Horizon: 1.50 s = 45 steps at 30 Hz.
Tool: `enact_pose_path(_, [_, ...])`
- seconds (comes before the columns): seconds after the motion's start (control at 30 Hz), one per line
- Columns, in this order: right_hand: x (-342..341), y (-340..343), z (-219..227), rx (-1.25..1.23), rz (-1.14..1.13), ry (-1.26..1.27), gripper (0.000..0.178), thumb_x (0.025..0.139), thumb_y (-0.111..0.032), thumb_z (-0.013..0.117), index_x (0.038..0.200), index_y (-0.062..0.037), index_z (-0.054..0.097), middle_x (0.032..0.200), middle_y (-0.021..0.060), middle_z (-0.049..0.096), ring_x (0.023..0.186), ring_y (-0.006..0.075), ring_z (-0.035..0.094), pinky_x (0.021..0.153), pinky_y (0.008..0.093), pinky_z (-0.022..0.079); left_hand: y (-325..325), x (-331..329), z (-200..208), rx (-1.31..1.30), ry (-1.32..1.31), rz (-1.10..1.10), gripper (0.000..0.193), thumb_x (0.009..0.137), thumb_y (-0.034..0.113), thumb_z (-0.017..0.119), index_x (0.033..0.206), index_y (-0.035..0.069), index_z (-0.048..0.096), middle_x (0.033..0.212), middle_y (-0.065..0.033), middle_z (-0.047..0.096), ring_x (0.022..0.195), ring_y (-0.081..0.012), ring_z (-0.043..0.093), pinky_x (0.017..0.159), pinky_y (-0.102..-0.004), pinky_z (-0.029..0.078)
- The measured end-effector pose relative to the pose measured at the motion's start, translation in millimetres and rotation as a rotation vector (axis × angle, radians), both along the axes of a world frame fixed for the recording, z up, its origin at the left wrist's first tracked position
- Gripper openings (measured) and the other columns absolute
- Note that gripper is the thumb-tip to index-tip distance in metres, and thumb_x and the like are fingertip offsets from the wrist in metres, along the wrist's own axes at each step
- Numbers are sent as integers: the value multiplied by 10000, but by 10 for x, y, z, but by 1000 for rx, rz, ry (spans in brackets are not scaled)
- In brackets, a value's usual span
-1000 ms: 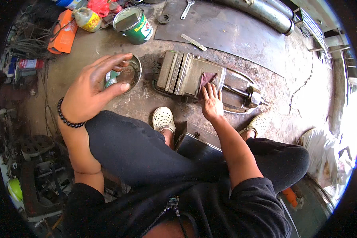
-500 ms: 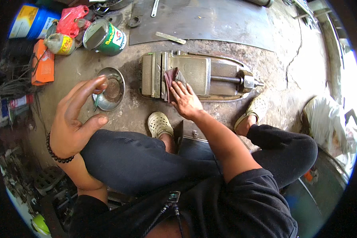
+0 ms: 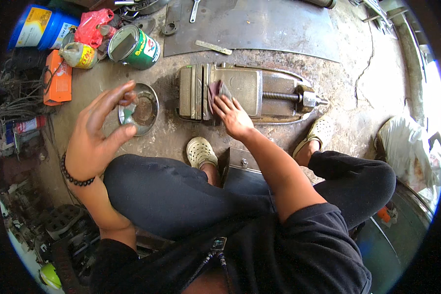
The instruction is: The person cleans a metal part using a cloth and a sanding block. They wipe the surface with a cloth, then use a sanding block to smooth the metal, repeating the process.
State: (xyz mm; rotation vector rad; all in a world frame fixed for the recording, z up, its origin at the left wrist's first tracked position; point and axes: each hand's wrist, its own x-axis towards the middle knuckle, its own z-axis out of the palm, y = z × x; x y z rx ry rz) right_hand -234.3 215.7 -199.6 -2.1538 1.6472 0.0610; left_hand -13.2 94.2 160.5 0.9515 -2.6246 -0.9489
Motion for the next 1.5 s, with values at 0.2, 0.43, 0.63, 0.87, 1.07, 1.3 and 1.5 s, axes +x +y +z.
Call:
enact_pose_path(0.2, [-1002, 617, 68, -74, -28, -75, 578, 846, -39, 538, 1412, -142, 585, 1545, 98, 492, 1430, 298, 456, 1167, 400, 401, 30, 10, 27, 42, -9, 53, 624, 890, 263, 769, 1425, 28, 549, 1239, -180, 655, 1120, -283, 644, 993, -392, 499])
enact_pose_path(0.43, [-1616, 343, 737, -119, -617, -180, 422, 912, -67, 542, 1328, -120, 594, 1313, 179, 637, 1164, 392, 633, 965, 447, 535, -105, -273, -259, -1, -24, -33, 583, 902, 303, 751, 1386, 26, 581, 1226, -208, 669, 1060, -319, 676, 956, -405, 533])
enact_pose_path(0.63, [-2013, -467, 828, -119, -519, -190, 281, 942, -79, 507, 1191, -47, 634, 1109, 241, 697, 1074, 415, 664, 926, 477, 533, -316, -1098, -1243, -55, -642, -380, 566, 948, 440, 652, 1384, 84, 594, 1253, -213, 656, 1176, -388, 628, 1031, -488, 493])
enact_pose_path(0.87, [-2910, -1284, 23, -14, -791, -308, 306, 975, -228, 587, 1183, -20, 671, 1085, 238, 729, 976, 386, 726, 805, 430, 571, -490, -1756, -3107, -176, -354, 339, 435, 923, 318, 690, 1315, 135, 635, 1340, -102, 597, 1278, -323, 531, 1047, -491, 438])
enact_pose_path(1.07, [-3534, -1676, -641, 466, -1168, -1335, 240, 938, -122, 574, 1130, -13, 667, 961, 44, 679, 775, 146, 637, 708, 319, 551, -282, -1772, -3798, -311, -187, 413, 454, 944, 329, 664, 1349, 129, 614, 1416, -116, 542, 1363, -345, 454, 1124, -516, 349])
enact_pose_path(1.3, [-3151, -2316, -824, 667, -841, -1410, 341, 894, -116, 591, 1214, -27, 667, 1014, 6, 674, 897, 105, 611, 792, 256, 506, -389, -1979, -3959, -279, -114, 488, 484, 977, 332, 629, 1422, 151, 562, 1502, -148, 466, 1399, -391, 417, 1130, -527, 358])
enact_pose_path(1.5, [-2968, -3219, -790, 114, -627, -546, 488, 897, -197, 638, 1359, -44, 610, 1270, 294, 644, 1206, 426, 617, 1029, 456, 490, -391, -1979, -3919, -230, -219, 479, 485, 981, 351, 625, 1424, 162, 567, 1500, -141, 481, 1386, -382, 443, 1116, -534, 363])
